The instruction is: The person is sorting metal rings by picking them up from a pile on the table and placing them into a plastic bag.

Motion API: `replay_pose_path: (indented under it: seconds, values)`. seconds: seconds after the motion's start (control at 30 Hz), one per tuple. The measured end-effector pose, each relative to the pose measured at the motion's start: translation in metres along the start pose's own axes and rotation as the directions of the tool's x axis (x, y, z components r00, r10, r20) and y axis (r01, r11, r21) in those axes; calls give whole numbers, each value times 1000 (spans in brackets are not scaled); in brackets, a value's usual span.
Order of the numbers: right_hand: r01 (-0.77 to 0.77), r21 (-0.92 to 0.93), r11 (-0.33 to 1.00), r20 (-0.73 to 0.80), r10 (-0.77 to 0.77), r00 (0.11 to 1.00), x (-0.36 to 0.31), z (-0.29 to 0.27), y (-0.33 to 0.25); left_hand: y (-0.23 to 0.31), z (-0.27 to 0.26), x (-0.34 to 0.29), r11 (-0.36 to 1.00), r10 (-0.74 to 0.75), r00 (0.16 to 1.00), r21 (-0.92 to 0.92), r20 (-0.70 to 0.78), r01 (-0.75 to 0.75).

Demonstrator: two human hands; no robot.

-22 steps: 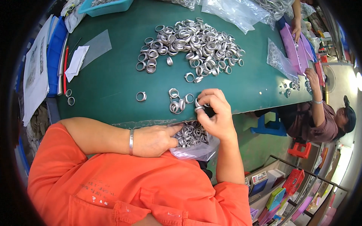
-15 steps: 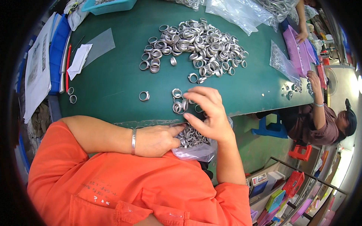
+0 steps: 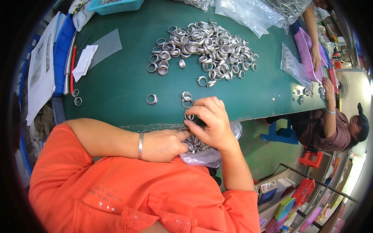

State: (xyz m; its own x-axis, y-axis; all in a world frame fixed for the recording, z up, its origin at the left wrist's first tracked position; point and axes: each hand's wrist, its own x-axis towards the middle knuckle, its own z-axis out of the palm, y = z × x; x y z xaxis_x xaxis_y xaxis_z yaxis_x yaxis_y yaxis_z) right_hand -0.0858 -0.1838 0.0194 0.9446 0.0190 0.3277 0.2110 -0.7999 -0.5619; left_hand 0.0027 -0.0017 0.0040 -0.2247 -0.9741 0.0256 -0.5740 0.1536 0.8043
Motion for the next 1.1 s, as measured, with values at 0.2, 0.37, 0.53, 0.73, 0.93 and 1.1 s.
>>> replay_pose_path:
  seconds: [0.2,0.37,0.53,0.73,0.93,1.1]
  values:
    - [-116,142,983,-133,135,982,4,-1,-11,0,1,1,1000,22,999,19,-39,-22]
    - [-13,-12,1000,27,14,1000,9,1,-10,2,-3,1,1000,4,1000,27,2,-4]
    - [19,395,918,139,-81,987,-26,-14,-9,-4,4,0,1000,24,1000,21,-17,-24]
    - [-101,-63,993,-217,85,972,-3,-15,-6,0,3,-1,998,21,1000,65,-18,-20]
    - [-175,-254,951,-241,113,964,26,5,17,-3,5,1,999,35,999,28,-3,-35]
    - [-141,-30,990,-73,139,988,-14,-14,-3,1,0,1,999,-46,996,25,73,44]
